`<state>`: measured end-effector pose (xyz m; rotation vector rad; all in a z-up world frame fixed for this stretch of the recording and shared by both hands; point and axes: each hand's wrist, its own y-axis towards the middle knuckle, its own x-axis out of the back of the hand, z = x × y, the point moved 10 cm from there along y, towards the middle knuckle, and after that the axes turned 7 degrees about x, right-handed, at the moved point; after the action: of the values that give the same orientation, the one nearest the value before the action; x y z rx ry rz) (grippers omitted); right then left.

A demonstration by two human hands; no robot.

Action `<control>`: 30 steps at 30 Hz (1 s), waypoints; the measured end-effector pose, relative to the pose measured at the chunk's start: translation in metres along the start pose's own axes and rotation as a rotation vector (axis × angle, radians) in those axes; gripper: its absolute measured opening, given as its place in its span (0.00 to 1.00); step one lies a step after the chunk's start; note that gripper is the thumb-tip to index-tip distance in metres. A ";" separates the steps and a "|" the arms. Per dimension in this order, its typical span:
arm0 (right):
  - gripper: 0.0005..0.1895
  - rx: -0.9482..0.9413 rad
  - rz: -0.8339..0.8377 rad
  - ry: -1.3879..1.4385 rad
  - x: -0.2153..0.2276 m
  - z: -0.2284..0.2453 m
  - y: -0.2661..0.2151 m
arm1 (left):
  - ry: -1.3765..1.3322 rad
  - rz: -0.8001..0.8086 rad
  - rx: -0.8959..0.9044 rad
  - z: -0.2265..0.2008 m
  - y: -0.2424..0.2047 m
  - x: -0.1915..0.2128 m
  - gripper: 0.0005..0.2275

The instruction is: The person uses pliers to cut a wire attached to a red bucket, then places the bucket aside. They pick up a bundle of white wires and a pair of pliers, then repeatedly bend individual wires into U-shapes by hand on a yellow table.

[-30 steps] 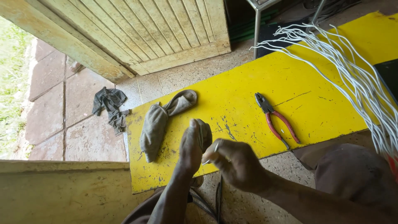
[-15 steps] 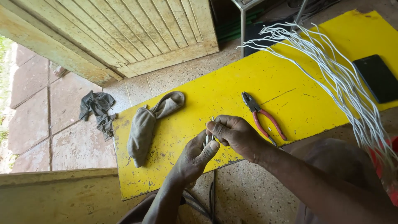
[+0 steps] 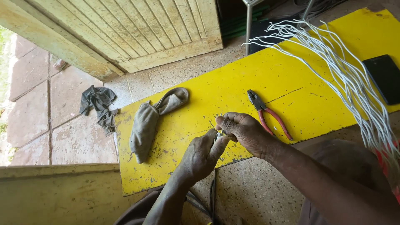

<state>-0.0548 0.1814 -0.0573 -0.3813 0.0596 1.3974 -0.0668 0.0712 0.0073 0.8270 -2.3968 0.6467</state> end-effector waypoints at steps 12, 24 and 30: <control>0.23 0.890 0.050 -1.081 -0.011 0.091 -0.016 | -0.796 0.107 0.059 0.009 -0.007 0.001 0.24; 0.20 1.201 -0.117 -1.246 -0.039 0.109 -0.048 | -0.743 -0.170 0.228 0.041 -0.015 0.007 0.26; 0.25 1.119 -0.201 -1.150 -0.042 0.088 -0.044 | -0.431 -0.369 0.046 0.050 0.000 0.010 0.31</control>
<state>-0.0362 0.1621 0.0463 1.3053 -0.1398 1.0125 -0.0892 0.0378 -0.0246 1.5118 -2.4959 0.4049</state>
